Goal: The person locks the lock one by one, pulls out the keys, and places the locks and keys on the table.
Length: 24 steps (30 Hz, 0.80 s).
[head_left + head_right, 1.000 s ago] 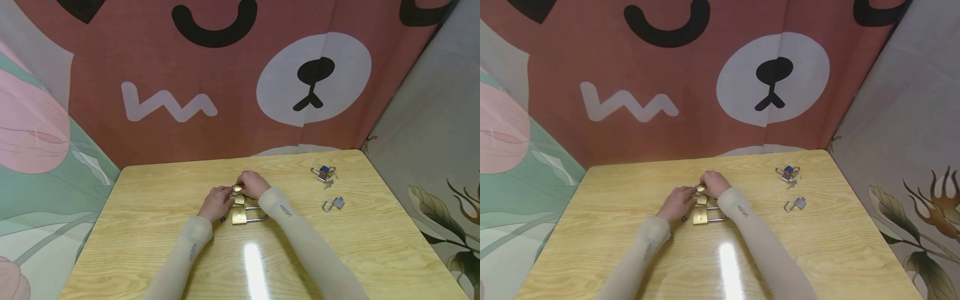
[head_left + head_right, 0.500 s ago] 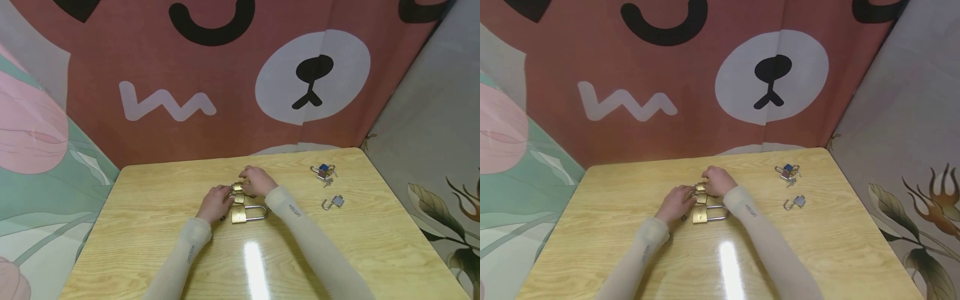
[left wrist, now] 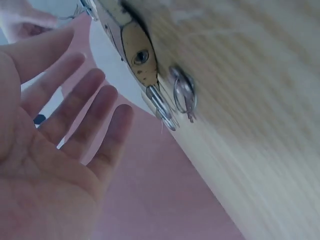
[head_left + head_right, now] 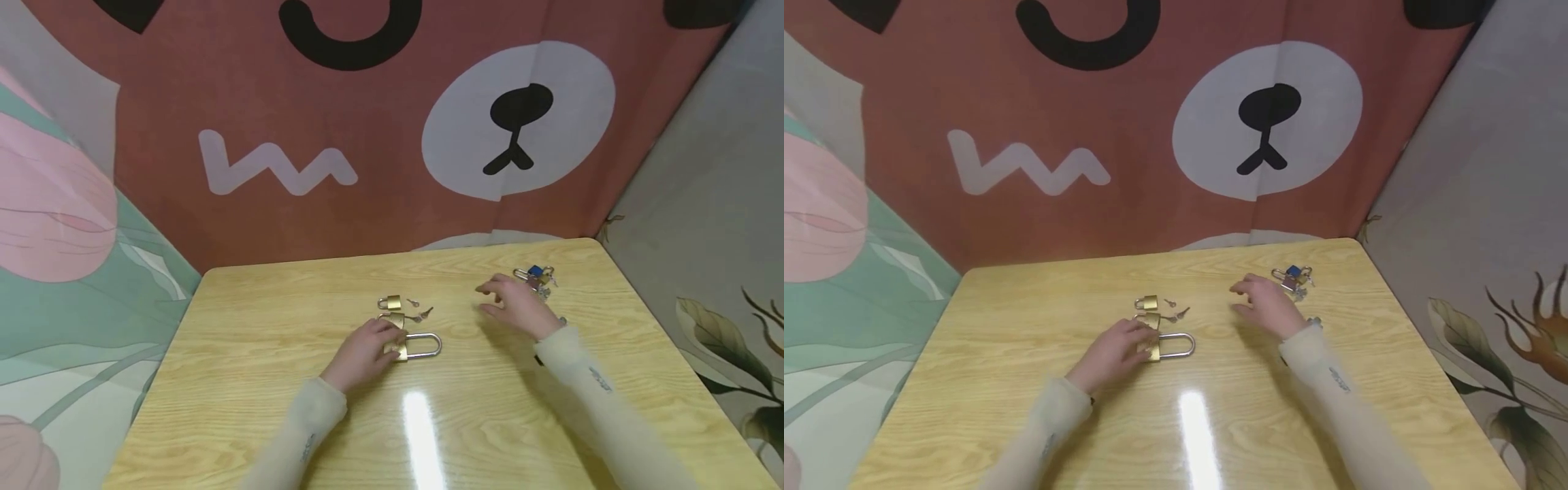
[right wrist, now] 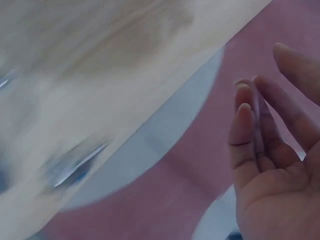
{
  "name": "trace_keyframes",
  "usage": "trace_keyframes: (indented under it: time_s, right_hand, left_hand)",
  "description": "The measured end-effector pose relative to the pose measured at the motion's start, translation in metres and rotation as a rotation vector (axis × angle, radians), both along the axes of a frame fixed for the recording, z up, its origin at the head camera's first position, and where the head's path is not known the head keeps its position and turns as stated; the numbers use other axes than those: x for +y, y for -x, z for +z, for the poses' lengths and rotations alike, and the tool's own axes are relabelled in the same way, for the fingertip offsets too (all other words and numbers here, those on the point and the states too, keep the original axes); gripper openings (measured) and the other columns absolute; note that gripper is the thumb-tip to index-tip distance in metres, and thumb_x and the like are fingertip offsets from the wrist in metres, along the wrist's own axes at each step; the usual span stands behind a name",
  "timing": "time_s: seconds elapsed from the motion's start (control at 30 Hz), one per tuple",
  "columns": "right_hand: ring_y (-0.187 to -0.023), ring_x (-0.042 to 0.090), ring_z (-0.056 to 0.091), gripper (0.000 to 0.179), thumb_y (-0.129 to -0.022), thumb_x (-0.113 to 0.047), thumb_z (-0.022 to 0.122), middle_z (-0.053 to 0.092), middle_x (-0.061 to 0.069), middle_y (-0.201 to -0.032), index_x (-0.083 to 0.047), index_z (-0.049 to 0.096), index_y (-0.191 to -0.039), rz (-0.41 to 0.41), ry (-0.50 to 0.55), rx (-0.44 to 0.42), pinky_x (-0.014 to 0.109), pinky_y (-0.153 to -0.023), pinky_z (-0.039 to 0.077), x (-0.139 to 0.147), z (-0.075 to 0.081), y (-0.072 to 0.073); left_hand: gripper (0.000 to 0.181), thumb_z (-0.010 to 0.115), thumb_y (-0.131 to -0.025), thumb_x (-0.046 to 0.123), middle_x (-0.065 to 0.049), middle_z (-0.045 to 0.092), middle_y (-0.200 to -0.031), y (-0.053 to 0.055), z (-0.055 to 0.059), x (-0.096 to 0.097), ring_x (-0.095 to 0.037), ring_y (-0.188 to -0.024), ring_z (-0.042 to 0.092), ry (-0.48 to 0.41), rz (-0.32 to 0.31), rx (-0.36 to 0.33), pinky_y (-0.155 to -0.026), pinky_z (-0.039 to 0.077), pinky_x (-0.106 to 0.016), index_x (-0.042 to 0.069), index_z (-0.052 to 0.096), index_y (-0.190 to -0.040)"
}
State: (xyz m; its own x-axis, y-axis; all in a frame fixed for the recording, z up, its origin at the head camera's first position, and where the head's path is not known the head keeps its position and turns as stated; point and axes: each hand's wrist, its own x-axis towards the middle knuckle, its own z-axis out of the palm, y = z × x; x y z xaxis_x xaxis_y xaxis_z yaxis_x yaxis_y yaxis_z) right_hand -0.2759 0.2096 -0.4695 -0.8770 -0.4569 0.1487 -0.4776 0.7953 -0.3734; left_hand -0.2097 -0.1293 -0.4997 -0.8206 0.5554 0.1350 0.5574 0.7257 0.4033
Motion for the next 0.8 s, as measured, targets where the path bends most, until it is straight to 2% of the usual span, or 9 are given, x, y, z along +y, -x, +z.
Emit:
trace_keyframes:
  time_s: [0.13,0.23,0.37,0.5,0.6,0.8]
  right_hand:
    - [-0.088,0.029,0.068,0.037,-0.095,-0.018,0.076,0.069,0.020,-0.116,0.000,0.070,-0.126,-0.124,-0.020,-0.043,0.044,-0.068,0.058,0.059,0.000,-0.019]
    - [-0.092,0.033,0.067,0.042,-0.094,-0.020,0.077,0.067,0.021,-0.115,0.000,0.069,-0.130,-0.191,-0.038,-0.132,0.048,-0.069,0.057,0.091,-0.003,-0.032]
    - [-0.095,0.033,0.064,0.047,-0.091,-0.019,0.080,0.064,0.019,-0.115,-0.001,0.067,-0.132,-0.202,-0.051,-0.230,0.050,-0.073,0.056,0.113,-0.013,-0.046]
    - [-0.088,0.028,0.061,0.044,-0.086,-0.012,0.084,0.062,0.016,-0.106,0.000,0.069,-0.126,-0.176,-0.039,-0.189,0.047,-0.071,0.055,0.122,-0.021,-0.052]
    - [-0.082,0.025,0.060,0.040,-0.081,-0.008,0.087,0.062,0.013,-0.098,-0.001,0.071,-0.118,-0.160,-0.058,-0.138,0.046,-0.068,0.054,0.125,-0.025,-0.051]
    - [-0.078,0.016,0.060,0.034,-0.082,-0.013,0.088,0.064,0.005,-0.095,-0.008,0.075,-0.113,-0.121,-0.139,-0.085,0.041,-0.067,0.055,0.122,-0.028,-0.047]
  left_hand:
    - [0.030,0.075,-0.096,0.024,-0.002,0.071,-0.125,-0.008,-0.003,0.002,-0.024,-0.120,0.063,0.054,-0.025,0.071,-0.102,0.055,-0.047,0.020,0.074,-0.126]
    - [0.026,0.073,-0.098,0.026,-0.001,0.072,-0.127,-0.012,-0.005,0.002,-0.024,-0.121,0.063,0.105,-0.032,0.113,-0.102,0.054,-0.047,0.022,0.075,-0.124]
    - [0.027,0.071,-0.099,0.029,-0.002,0.071,-0.131,-0.016,-0.006,0.001,-0.024,-0.122,0.064,0.146,-0.032,0.124,-0.105,0.053,-0.047,0.021,0.074,-0.125]
    - [0.029,0.072,-0.099,0.028,-0.001,0.070,-0.133,-0.017,-0.006,0.002,-0.024,-0.123,0.064,0.152,-0.028,0.129,-0.105,0.054,-0.048,0.021,0.074,-0.127]
    - [0.030,0.072,-0.099,0.030,-0.001,0.070,-0.135,-0.017,-0.007,0.003,-0.023,-0.125,0.063,0.155,-0.030,0.126,-0.105,0.053,-0.048,0.022,0.073,-0.128]
    - [0.031,0.072,-0.098,0.029,-0.002,0.069,-0.135,-0.018,-0.008,0.003,-0.023,-0.124,0.063,0.160,-0.023,0.117,-0.107,0.052,-0.047,0.021,0.073,-0.128]
